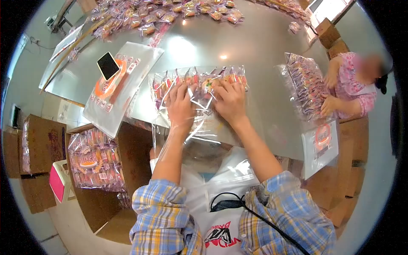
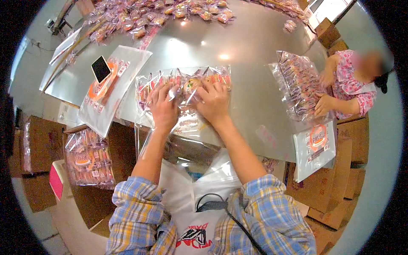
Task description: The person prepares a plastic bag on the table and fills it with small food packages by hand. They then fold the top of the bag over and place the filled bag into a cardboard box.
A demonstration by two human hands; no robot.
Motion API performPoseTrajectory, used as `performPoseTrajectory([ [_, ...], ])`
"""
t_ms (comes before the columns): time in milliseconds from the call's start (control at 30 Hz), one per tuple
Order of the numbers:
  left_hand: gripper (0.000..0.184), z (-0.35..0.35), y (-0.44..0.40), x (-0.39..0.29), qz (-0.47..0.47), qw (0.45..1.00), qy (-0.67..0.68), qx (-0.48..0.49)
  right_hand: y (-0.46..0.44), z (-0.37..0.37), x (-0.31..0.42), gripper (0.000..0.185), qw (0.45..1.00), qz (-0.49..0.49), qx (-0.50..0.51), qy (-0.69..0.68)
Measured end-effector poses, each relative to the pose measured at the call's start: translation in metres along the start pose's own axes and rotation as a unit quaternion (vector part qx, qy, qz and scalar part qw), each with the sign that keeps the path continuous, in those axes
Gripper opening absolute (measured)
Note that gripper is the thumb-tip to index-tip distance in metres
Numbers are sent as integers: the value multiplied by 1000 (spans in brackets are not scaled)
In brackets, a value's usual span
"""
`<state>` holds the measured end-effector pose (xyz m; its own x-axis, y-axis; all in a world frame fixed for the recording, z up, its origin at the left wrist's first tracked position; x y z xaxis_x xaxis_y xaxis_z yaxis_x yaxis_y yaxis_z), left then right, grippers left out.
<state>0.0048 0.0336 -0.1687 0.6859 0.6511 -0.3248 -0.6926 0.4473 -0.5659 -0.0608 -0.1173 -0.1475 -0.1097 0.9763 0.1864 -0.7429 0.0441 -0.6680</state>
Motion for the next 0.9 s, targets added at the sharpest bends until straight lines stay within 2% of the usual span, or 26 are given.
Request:
performPoseTrajectory([
  [133, 36, -5, 5, 14, 50, 998, 36, -6, -8, -1, 4, 32, 999, -2, 42, 34],
  [267, 37, -3, 3, 9, 25, 999, 31, -29, -23, -4, 21, 34, 993, 0, 97, 69],
  [367, 40, -5, 4, 11, 40, 998, 27, -35, -28, -22, 15, 39, 985, -19, 167, -32],
  [400, 41, -5, 3, 10, 38, 999, 17, -26, -32, -23, 18, 46, 979, -8, 203, -6],
  [500, 39, 7, 3, 0, -3, 997, -55, -55, -31, -28, 16, 49, 984, 30, 175, 35],
  [633, 40, 5, 2, 2, 11, 997, -27, -76, -34, -40, 14, 49, 978, 10, 204, 48],
  [667, 39, 5, -1, -1, 13, 995, -59, -78, -37, -41, 16, 56, 975, 26, 207, 72],
  [767, 34, 3, -17, -12, 1, 992, -125, -5, -41, -37, 17, 66, 959, 21, 274, 62],
  [800, 28, 5, -22, -13, -6, 992, -123, -3, -40, -34, 9, 75, 978, 68, 199, -11],
  [900, 32, 2, -36, -17, 5, 987, -151, 53, -40, -23, -10, 67, 980, 51, 188, -36],
])
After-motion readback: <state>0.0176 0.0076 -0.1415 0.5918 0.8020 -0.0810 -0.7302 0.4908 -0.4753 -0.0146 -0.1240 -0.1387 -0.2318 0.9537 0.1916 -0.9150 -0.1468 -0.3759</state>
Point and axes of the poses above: each hand's wrist, its own y-axis away from the middle knuckle, its own z-axis out of the back of the hand, x = y × z, the point moved 9 cm from there along -y, towards the middle knuckle, and after that the axes turned 7 degrees about x, right-handed, at the moved point
